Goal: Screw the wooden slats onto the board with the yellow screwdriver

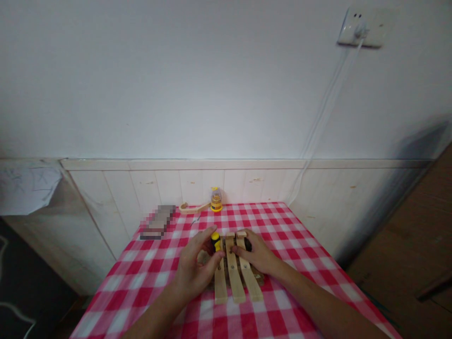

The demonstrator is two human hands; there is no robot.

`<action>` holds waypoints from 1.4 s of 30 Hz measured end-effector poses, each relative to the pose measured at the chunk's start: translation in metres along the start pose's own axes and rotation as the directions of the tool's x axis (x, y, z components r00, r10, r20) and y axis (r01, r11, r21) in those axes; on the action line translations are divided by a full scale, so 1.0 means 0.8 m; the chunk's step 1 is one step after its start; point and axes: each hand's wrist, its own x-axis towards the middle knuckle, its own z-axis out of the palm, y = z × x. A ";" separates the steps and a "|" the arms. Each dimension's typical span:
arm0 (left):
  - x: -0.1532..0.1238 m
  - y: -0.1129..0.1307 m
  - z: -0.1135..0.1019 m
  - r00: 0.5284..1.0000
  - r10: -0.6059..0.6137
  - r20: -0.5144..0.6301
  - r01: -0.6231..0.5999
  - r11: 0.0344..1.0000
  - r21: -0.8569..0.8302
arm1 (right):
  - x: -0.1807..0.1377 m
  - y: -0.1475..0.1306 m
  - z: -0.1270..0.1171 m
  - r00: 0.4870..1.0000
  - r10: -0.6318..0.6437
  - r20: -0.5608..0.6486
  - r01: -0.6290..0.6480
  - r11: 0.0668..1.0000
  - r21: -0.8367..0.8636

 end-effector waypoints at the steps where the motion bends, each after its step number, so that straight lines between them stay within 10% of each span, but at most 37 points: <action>1: -0.001 -0.001 0.000 1.000 -0.006 0.001 0.006 1.000 0.001 | 0.000 0.000 0.000 1.000 0.003 0.000 -0.003 1.000 0.002; 42: 0.004 0.006 -0.003 0.991 0.112 0.074 -0.111 0.994 -0.011 | -0.001 -0.004 -0.001 1.000 0.011 0.002 -0.011 1.000 -0.002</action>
